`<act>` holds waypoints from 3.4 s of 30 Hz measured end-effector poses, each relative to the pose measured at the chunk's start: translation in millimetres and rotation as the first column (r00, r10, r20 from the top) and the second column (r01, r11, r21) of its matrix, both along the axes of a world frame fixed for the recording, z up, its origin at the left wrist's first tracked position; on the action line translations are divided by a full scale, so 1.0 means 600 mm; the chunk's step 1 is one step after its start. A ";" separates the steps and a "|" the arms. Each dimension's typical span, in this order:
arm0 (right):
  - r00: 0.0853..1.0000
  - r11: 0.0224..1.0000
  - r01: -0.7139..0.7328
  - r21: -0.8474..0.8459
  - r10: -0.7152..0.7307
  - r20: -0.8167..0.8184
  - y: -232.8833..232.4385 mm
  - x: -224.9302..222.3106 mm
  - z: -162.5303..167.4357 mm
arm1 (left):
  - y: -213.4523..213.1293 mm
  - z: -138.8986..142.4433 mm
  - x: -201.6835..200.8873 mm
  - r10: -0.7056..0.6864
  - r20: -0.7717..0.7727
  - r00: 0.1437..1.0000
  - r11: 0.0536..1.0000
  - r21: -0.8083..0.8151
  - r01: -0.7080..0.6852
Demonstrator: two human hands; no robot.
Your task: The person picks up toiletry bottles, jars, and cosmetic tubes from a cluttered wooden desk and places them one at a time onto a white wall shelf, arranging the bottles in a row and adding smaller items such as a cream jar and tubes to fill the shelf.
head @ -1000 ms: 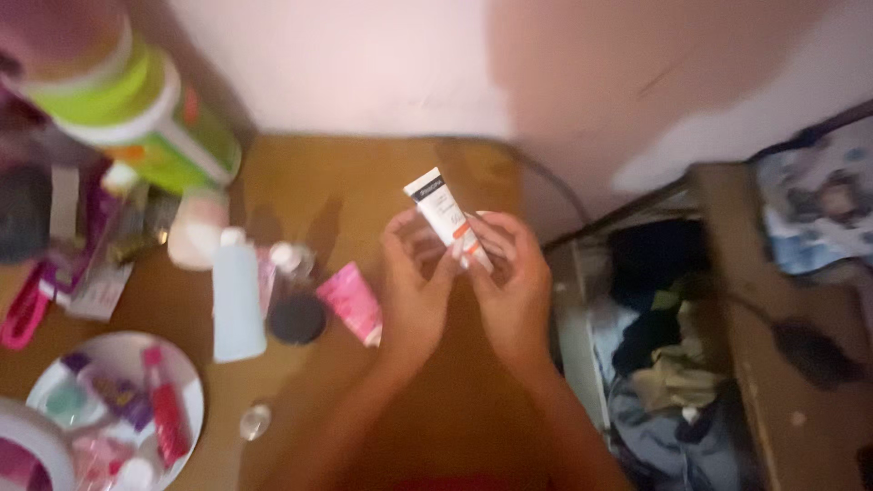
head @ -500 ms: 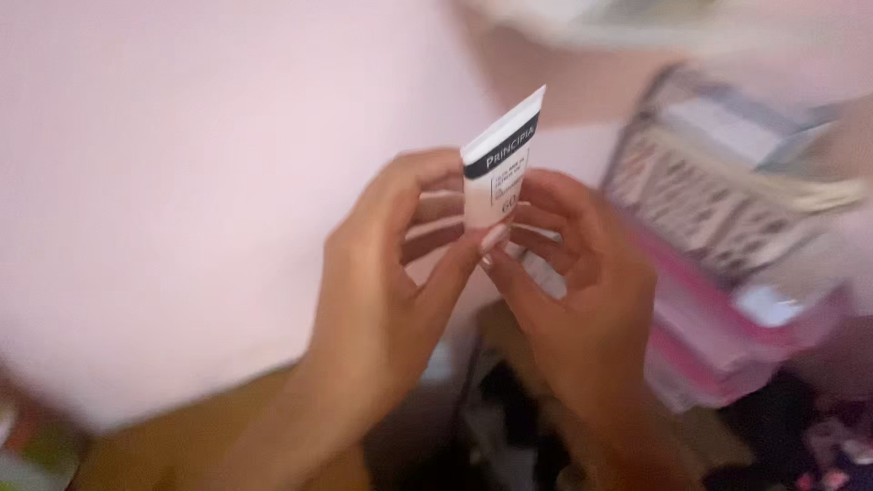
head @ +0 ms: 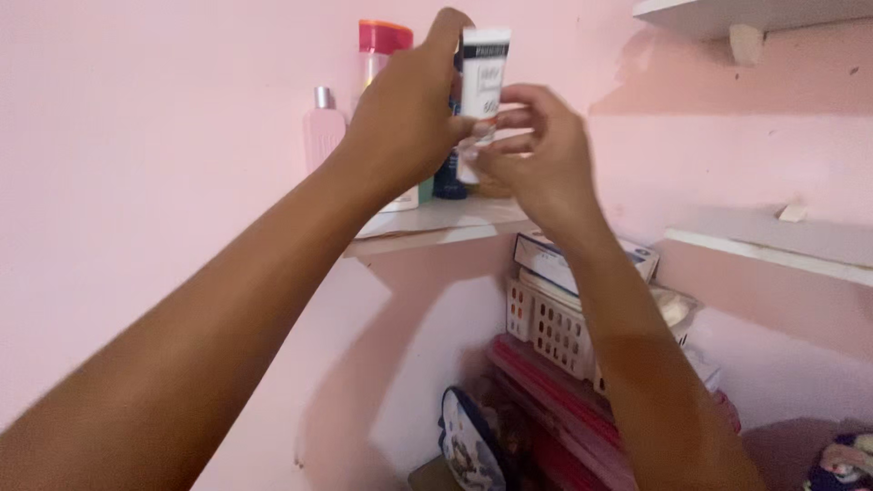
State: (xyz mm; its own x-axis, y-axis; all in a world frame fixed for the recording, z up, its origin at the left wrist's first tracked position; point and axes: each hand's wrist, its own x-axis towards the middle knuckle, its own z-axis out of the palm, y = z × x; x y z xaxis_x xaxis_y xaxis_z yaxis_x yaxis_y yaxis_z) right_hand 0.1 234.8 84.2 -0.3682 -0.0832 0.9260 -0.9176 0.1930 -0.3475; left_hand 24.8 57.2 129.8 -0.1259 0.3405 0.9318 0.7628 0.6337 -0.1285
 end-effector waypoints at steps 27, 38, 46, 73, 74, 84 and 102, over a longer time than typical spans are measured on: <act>0.937 0.985 0.106 0.136 -0.145 0.317 -0.070 -0.190 -0.029 | 0.000 0.010 -0.220 0.715 -0.260 0.649 0.632 -0.154 -0.759; 0.938 0.986 0.089 0.141 -0.131 0.321 -0.067 -0.186 -0.033 | -0.002 0.000 -0.179 0.646 -0.225 0.730 0.729 -0.103 -0.677; 0.995 0.997 0.063 -0.051 -0.059 0.083 -0.044 -0.050 -0.041 | -0.068 -0.057 0.033 0.260 -0.120 0.958 0.953 0.193 -0.234; 0.521 0.624 -0.747 0.230 0.333 0.786 -0.726 0.346 -0.800 | -0.580 -0.837 0.590 0.223 0.901 0.372 0.233 0.321 -0.918; 0.529 0.634 -0.736 0.239 0.318 0.787 -0.744 0.351 -0.814 | -0.596 -0.845 0.585 0.177 0.917 0.357 0.237 0.313 -0.920; 0.443 0.692 -0.702 0.170 0.237 0.865 -0.820 0.379 -0.883 | -0.678 -0.905 0.517 0.186 0.892 0.411 0.470 0.287 -0.835; 0.565 0.860 -0.505 -0.073 0.394 0.725 -0.749 0.309 -0.778 | -0.602 -0.774 0.388 0.084 0.787 0.611 0.541 0.479 -0.691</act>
